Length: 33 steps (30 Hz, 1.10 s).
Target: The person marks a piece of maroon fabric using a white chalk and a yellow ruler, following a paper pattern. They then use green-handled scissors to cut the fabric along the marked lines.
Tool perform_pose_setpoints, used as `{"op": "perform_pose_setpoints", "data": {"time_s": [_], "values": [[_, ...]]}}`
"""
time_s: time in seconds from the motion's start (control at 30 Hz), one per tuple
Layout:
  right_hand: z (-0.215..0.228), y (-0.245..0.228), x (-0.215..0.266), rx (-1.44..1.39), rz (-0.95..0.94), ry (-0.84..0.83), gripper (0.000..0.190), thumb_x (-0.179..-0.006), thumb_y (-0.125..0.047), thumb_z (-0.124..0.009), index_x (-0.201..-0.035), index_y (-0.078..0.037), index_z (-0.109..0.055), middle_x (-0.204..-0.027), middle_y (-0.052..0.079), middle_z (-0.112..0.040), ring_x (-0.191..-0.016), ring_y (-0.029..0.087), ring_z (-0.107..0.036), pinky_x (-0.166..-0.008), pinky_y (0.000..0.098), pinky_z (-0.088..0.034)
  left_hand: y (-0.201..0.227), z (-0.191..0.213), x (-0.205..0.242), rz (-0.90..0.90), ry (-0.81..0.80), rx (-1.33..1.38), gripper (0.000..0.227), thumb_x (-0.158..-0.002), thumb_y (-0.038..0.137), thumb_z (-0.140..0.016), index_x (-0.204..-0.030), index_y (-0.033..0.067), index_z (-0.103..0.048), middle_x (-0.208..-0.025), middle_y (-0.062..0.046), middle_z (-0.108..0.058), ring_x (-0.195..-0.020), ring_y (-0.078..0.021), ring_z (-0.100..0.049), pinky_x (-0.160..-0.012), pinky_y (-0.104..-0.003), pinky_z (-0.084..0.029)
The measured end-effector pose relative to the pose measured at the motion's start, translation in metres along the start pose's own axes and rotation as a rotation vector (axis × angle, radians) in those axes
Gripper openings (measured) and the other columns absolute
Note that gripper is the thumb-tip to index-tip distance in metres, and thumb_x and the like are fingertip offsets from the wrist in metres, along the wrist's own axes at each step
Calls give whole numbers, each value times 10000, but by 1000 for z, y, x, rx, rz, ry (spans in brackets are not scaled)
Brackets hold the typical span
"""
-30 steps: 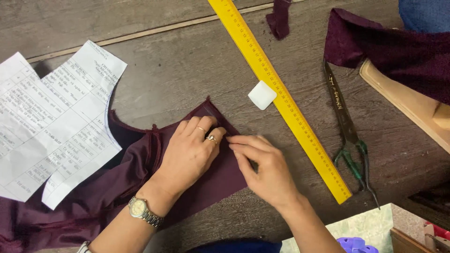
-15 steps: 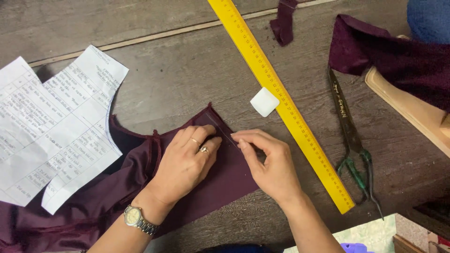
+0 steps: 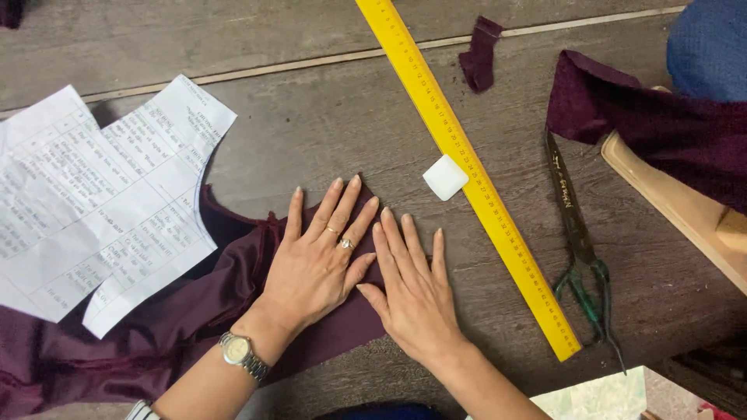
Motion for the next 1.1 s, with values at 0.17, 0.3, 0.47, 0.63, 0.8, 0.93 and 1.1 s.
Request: {"op": "perform_pose_setpoints", "data": {"time_s": [0.17, 0.3, 0.47, 0.63, 0.8, 0.93, 1.1], "values": [[5, 5, 3, -167, 6, -35, 702, -979, -419, -406, -1522, -50, -154, -1609, 115, -125, -1490, 313, -95, -1171, 568, -39, -1, 4, 1, -3, 28, 50, 662, -997, 478, -365, -1526, 105, -227, -1596, -121, -189, -1481, -265, -179, -1180, -533, -124], [14, 14, 7, -356, -54, -30, 659, -969, -296, -425, -1524, -87, -139, -1613, 77, -94, -1499, 268, -49, -1195, 514, 30, -5, 7, 3, 14, 76, 138, 711, -1009, 434, -437, -1513, 8, -170, -1592, -163, -185, -1483, -313, -199, -1194, -512, -161], [30, 34, 12, -512, -130, 136, 490, -1021, -252, -300, -1477, -71, -290, -1571, 92, -261, -1479, 266, -201, -1218, 484, -78, 6, 11, 3, -11, 90, 81, 696, -1001, 438, -445, -1508, 17, -219, -1587, -159, -191, -1476, -306, -196, -1182, -544, -144], [55, 49, 10, -608, -210, 250, 429, -1016, -173, -327, -1394, 6, -417, -1489, 160, -403, -1392, 280, -377, -1160, 406, -299, 19, 1, 6, -55, 59, 25, 709, -949, 626, -353, -1532, 240, -239, -1595, -121, -180, -1476, -302, -159, -1161, -577, -123], [67, 55, 6, -619, -242, 276, 388, -1010, -140, -354, -1345, -7, -498, -1407, 170, -455, -1327, 364, -424, -1079, 492, -336, 28, 5, 6, -99, 41, 104, 734, -932, 642, -307, -1535, 233, -216, -1600, -99, -178, -1478, -311, -125, -1141, -629, -55], [68, 46, 5, -626, -225, 262, 372, -1013, -157, -367, -1331, -45, -526, -1398, 131, -469, -1313, 328, -446, -1059, 464, -363, 30, 0, 12, -127, 56, 139, 730, -912, 672, -302, -1523, 280, -240, -1605, -85, -170, -1478, -325, -119, -1133, -656, -52], [78, 42, 5, -632, -216, 322, 334, -998, -195, -413, -1184, -15, -624, -1298, 123, -581, -1227, 257, -541, -1026, 391, -436, -46, 84, 1, 163, 260, 265, 643, -718, 309, -782, -1268, 104, -520, -1313, -112, -543, -1230, -338, -481, -942, -582, -305]]}}
Point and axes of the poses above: each hand's wrist, its own x-axis away from the middle knuckle, its own z-axis out of the back of the hand, y = z × x, the point moved 7 cm from there along -x, towards the middle knuckle
